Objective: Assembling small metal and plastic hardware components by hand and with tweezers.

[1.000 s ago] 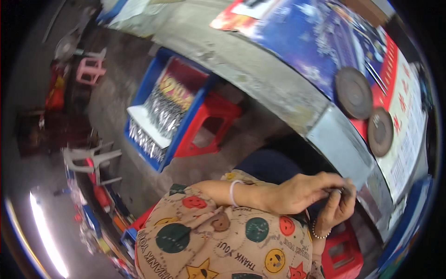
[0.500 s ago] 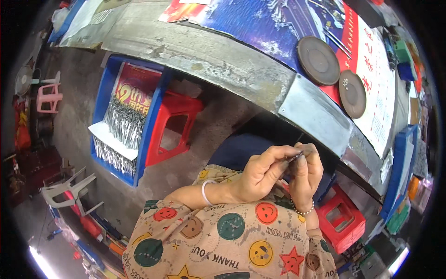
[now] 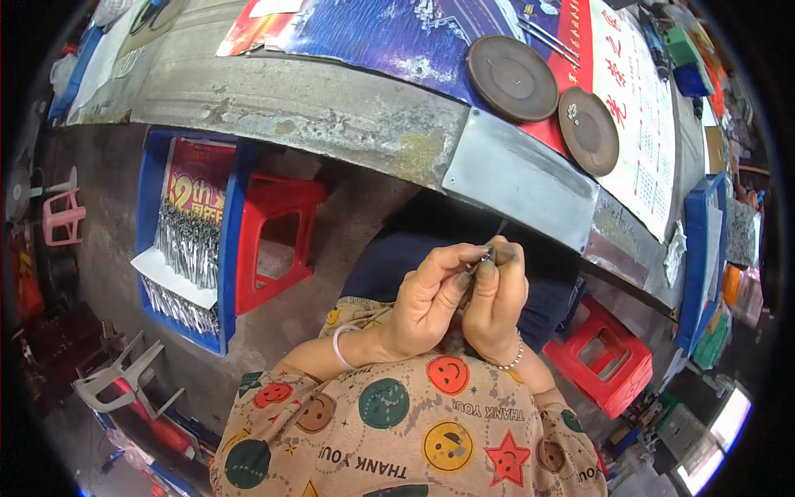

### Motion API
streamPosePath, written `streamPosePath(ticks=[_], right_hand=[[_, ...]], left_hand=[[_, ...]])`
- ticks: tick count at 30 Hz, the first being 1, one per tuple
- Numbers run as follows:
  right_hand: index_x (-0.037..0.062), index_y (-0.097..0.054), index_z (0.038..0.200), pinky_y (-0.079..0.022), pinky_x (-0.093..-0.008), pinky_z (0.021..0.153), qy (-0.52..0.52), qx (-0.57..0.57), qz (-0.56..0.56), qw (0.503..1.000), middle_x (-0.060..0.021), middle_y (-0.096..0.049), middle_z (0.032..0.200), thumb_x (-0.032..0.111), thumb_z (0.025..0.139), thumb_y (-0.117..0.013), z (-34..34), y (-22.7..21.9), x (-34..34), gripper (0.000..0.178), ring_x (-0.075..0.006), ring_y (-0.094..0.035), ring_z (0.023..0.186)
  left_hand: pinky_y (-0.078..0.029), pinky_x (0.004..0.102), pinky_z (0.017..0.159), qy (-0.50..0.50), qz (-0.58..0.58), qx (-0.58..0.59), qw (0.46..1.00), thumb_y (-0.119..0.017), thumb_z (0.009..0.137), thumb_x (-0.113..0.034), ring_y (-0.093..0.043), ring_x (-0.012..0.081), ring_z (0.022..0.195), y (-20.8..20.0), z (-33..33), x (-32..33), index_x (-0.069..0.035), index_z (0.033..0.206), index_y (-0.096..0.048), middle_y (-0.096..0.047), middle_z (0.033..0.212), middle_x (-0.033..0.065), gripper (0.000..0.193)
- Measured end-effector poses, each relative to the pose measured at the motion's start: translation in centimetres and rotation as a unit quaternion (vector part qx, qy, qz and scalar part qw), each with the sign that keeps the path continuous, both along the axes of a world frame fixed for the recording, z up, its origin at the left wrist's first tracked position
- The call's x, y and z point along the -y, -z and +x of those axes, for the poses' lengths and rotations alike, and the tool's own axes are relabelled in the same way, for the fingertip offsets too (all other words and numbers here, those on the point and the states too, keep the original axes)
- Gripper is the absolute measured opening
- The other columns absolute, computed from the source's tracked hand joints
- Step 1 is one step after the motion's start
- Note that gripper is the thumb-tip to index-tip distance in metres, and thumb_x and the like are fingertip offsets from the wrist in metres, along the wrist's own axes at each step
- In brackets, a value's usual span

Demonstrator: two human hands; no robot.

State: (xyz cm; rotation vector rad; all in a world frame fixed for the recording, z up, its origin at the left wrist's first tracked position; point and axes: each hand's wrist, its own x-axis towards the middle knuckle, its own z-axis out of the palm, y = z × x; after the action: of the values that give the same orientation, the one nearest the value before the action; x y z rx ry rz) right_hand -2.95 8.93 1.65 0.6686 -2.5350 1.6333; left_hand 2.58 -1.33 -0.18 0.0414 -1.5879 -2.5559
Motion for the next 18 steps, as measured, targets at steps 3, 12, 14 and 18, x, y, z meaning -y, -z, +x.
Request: streamPosePath(ticks=[3,12,14,18], right_hand=[[-0.003,-0.054,0.092,-0.039,-0.0248,0.056,0.006,0.306,-0.172,0.936,-0.0048,-0.053,0.078,0.014,0.097,-0.042,-0.8,-0.9,-1.5,0.021,-0.0086,-0.049,0.067],[-0.001,-0.054,0.086,-0.044,-0.0324,0.052,-0.078,-0.058,-0.037,0.995,-0.014,-0.055,0.074,0.0,0.078,-0.065,-1.2,0.5,0.8,0.013,-0.0257,-0.055,0.059],[-0.0001,-0.053,0.088,-0.043,-0.0354,0.05,-0.045,-0.103,0.026,0.993,-0.0142,-0.053,0.073,0.001,0.081,-0.062,-0.5,1.3,1.5,0.011,-0.0293,-0.053,0.058],[-0.0021,-0.051,0.096,-0.044,-0.0321,0.067,0.011,-0.01,0.087,0.996,-0.0119,-0.049,0.085,0.01,0.094,-0.048,1.1,1.4,1.6,0.013,-0.0244,-0.053,0.075]], left_hand=[[-0.045,0.0198,0.072,0.037,-0.021,0.008,0.999,-0.045,0.097,-0.005,-0.053,0.0052,0.081,0.1,0.4,0.3,0.001,0.126,-0.044,-0.06,0.101,0.0048,0.029],[-0.043,0.0222,0.085,-0.032,0.009,0.055,0.998,-0.042,0.098,-0.004,-0.053,0.01,0.095,-0.2,0.3,1.6,0.0,0.127,-0.046,-0.054,0.107,0.0063,0.03],[-0.042,0.0246,0.09,-0.051,0.011,0.074,0.996,-0.041,0.096,-0.001,-0.053,0.0137,0.1,-0.4,0.4,1.4,0.001,0.126,-0.047,-0.054,0.109,0.0084,0.031],[-0.041,0.0273,0.095,-0.074,-0.061,-0.013,0.995,-0.04,0.096,-0.002,-0.053,0.0159,0.108,-0.1,-0.2,1.8,0.001,0.126,-0.047,-0.055,0.115,0.0108,0.031]])
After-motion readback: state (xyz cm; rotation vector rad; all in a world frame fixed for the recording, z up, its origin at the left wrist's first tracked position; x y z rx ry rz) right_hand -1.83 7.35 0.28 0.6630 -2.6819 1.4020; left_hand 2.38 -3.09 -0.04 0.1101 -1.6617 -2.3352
